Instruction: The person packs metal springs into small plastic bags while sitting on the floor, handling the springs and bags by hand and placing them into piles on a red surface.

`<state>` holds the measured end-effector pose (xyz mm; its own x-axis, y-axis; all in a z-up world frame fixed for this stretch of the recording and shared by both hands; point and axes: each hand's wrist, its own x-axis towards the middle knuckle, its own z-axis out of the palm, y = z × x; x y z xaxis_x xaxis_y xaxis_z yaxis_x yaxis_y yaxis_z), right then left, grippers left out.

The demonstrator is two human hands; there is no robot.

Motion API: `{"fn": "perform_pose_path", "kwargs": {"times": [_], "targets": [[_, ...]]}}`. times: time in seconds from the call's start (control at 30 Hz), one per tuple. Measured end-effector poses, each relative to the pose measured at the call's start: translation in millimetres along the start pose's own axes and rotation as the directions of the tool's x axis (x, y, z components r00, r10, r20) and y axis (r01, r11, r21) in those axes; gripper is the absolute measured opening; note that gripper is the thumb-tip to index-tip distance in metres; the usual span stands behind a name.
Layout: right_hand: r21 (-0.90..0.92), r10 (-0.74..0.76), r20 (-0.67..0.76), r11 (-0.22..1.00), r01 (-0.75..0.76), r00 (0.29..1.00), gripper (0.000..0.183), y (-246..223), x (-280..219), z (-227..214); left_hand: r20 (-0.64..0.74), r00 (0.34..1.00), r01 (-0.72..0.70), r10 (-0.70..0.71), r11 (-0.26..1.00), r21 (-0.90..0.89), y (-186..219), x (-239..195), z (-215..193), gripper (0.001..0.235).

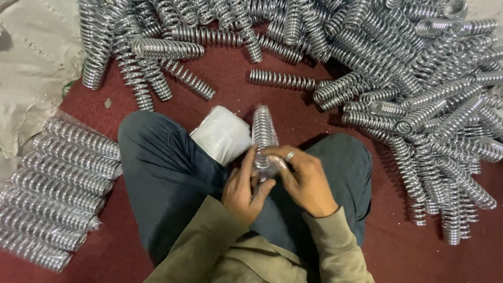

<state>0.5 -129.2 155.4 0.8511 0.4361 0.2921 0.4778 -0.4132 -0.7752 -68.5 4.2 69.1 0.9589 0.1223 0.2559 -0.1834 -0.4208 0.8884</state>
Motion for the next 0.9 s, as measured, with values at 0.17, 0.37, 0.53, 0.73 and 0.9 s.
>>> {"fn": "perform_pose_path", "kwargs": {"times": [0.17,0.37,0.53,0.73,0.9], "targets": [[-0.280,-0.259,0.024,0.926,0.255,0.966,0.011,-22.7,-1.8,-6.2,0.020,0.976,-0.217,0.216,0.971,0.099,-32.6,36.6,8.6,0.069],[-0.316,0.012,0.016,0.949,-0.006,1.000,0.016,-4.6,-27.1,-17.7,0.001,0.976,-0.210,0.218,0.942,-0.261,-7.2,37.0,36.8,0.010],[-0.306,0.531,0.193,0.832,-0.464,0.825,0.042,24.8,-12.1,-13.2,0.045,0.976,-0.199,0.213,0.957,-0.209,-5.5,5.5,54.0,0.027],[-0.467,0.558,0.168,0.771,-0.433,0.813,0.043,13.0,-25.1,19.3,0.071,0.985,0.168,-0.160,0.751,-0.638,-27.2,-10.0,-1.1,0.072],[0.177,0.272,0.159,0.938,-0.298,0.949,0.054,-91.7,-36.8,71.5,0.181,0.779,0.426,-0.601,0.294,-0.856,-20.3,-1.0,-100.0,0.060]]}}
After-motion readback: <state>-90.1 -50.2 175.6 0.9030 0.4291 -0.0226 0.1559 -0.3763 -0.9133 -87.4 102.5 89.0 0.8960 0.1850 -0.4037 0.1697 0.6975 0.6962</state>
